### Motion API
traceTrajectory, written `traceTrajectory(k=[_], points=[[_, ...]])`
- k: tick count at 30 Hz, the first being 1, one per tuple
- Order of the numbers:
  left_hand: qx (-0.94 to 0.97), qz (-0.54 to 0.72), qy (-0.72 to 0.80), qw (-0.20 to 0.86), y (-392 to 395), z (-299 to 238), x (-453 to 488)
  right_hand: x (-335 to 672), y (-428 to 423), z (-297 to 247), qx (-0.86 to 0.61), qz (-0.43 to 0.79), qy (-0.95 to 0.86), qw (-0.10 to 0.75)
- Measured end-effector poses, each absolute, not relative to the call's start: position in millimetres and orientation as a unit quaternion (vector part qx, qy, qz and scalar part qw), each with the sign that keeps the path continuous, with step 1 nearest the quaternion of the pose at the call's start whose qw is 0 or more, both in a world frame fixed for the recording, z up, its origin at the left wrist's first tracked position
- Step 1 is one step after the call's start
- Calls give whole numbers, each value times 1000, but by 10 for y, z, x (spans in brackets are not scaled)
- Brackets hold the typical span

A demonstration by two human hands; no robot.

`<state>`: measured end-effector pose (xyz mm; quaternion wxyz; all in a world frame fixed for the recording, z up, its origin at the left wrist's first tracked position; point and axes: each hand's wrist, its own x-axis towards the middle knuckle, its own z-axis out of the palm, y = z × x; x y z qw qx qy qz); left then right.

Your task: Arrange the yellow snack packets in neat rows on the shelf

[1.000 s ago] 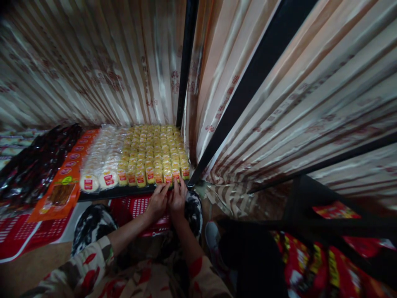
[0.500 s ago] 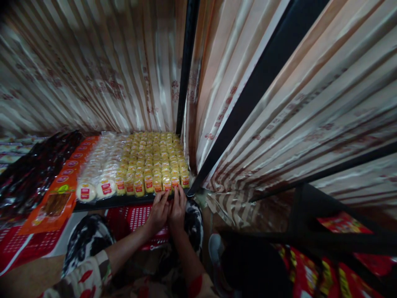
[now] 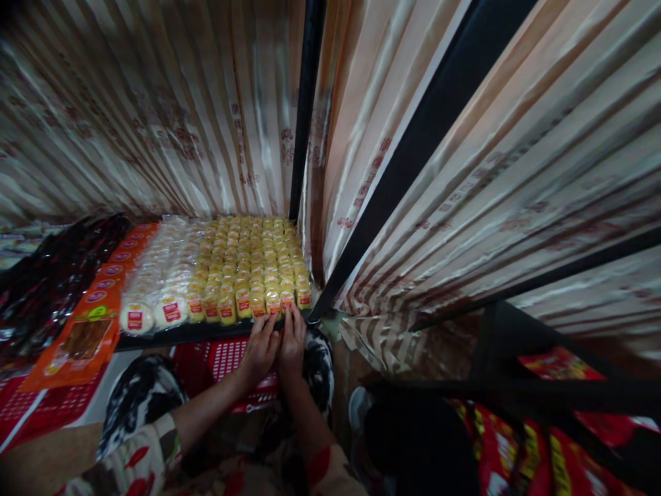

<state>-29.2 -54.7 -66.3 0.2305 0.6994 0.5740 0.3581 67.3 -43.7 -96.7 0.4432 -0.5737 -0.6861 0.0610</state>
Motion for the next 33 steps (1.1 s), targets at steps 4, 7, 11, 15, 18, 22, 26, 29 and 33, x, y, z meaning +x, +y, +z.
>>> traceTrajectory(k=[4, 7, 11, 15, 18, 22, 26, 29, 33], points=[[710, 367, 565, 204, -583, -655, -267, 689, -434, -1020, -579, 53, -677, 452], [719, 367, 558, 191, -605, -636, -261, 698, -430, -1053, -581, 52, -672, 456], [721, 374, 555, 179, -618, -626, -285, 696, -427, -1058, -579, 50, -672, 459], [720, 387, 554, 158, -635, -676, -340, 679, -431, -1013, -578, 51, -675, 456], [721, 391, 555, 139, -659, -725, -383, 663, -443, -964, -578, 52, -676, 455], [724, 386, 556, 136, -713, -721, -431, 646, -455, -928, -571, 40, -684, 451], [714, 385, 563, 158, -790, -659, -473, 617, -453, -906, -568, 28, -687, 454], [713, 390, 558, 168, -831, -640, -513, 569, -450, -866, -583, 40, -671, 458], [722, 412, 528, 175, -809, -649, -564, 503, -394, -792, -596, 49, -645, 476]])
